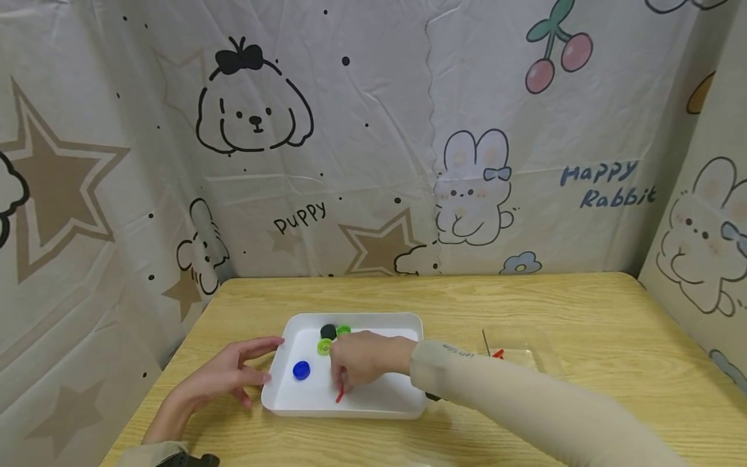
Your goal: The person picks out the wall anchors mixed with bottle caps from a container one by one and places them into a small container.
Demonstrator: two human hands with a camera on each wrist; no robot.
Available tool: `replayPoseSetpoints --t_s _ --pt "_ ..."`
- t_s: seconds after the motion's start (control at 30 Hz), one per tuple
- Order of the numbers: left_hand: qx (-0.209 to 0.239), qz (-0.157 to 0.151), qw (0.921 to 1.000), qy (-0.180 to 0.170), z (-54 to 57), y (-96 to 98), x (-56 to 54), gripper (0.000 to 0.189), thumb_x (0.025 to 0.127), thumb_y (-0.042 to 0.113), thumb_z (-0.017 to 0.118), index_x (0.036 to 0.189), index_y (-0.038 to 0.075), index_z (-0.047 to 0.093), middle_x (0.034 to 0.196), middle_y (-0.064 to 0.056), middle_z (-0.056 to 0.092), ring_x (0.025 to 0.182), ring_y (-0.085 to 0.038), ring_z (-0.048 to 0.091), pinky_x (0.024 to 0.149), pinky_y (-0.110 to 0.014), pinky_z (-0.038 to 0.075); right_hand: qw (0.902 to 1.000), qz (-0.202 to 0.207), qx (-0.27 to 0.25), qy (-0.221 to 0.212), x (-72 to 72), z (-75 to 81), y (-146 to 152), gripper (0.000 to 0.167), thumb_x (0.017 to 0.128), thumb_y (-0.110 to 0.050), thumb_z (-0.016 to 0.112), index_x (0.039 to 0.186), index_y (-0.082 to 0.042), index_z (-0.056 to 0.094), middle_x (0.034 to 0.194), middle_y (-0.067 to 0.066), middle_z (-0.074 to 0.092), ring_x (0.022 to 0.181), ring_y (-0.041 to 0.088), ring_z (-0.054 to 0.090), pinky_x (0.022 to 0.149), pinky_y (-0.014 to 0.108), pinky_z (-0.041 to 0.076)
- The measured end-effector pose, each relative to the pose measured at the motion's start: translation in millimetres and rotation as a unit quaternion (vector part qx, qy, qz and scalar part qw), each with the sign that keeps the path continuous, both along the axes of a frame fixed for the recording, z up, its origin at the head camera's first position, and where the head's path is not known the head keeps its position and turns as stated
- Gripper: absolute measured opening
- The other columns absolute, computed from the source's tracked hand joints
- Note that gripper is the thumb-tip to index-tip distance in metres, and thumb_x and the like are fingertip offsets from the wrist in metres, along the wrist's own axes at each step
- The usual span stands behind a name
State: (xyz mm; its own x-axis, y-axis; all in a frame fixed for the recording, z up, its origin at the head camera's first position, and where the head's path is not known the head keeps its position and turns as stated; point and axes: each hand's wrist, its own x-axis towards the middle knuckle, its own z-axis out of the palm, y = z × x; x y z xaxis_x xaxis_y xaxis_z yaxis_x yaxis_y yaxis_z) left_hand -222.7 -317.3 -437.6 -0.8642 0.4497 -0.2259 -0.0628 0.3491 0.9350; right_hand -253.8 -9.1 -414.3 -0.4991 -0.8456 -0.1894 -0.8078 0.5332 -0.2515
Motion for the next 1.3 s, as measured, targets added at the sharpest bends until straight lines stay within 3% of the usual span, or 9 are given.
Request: replayPoseSetpoints --t_s 0.27,0.6,0.9,1.1,1.3 --pt "-0.014 0.002 0.9999 -0.001 3.0 1.3 1.6 0.074 0.096 0.008 0.075 0.16 -0.001 0.039 0.166 -0.032 0.027 0.088 -0.033 0.072 0.057 -0.043 0.063 0.9997 -0.023 -0.004 -0.011 -7.7 -3.6 13.6 0.015 0.086 -0.015 0.09 0.083 -0.028 0.082 0.082 -0.021 0.063 0.082 0.002 0.056 0.074 0.019 0.049" --pt "-0.01 0.001 0.9999 0.0 3.6 1.5 1.8 0.075 0.096 0.008 0.075 0.16 -0.002 0.038 0.166 -0.032 0.026 0.085 -0.033 0.071 0.056 -0.043 0.063 0.999 -0.021 -0.014 -0.037 -9.1 -5.1 15.7 0.014 0.084 -0.017 0.092 0.091 -0.025 0.084 0.086 -0.021 0.065 0.085 0.002 0.056 0.077 0.018 0.049" --pt "-0.013 0.005 0.9999 -0.001 1.9 2.2 0.8 0.075 0.096 0.008 0.075 0.16 -0.001 0.038 0.166 -0.031 0.027 0.078 -0.033 0.069 0.056 -0.043 0.063 0.9994 -0.008 -0.016 -0.031 -9.1 -5.1 15.4 0.017 0.082 -0.015 0.093 0.083 -0.026 0.079 0.084 -0.02 0.063 0.083 0.001 0.056 0.072 0.016 0.049" --pt "-0.005 0.004 1.0 -0.002 1.6 1.6 1.2 0.075 0.096 0.006 0.074 0.161 -0.002 0.037 0.166 -0.032 0.026 0.081 -0.034 0.071 0.055 -0.043 0.062 0.9986 -0.014 -0.013 -0.05 -6.9 -4.1 15.4 0.018 0.085 -0.012 0.091 0.081 -0.024 0.078 0.081 -0.018 0.064 0.078 0.002 0.056 0.071 0.015 0.05" --pt "-0.004 0.004 1.0 -0.002 0.6 1.0 0.4 0.075 0.096 0.006 0.074 0.161 -0.003 0.037 0.166 -0.032 0.027 0.082 -0.033 0.071 0.055 -0.043 0.062 0.9992 -0.005 -0.011 -0.038 -6.2 -4.0 16.7 0.018 0.086 -0.012 0.09 0.08 -0.024 0.077 0.078 -0.018 0.063 0.076 0.002 0.055 0.069 0.015 0.048"
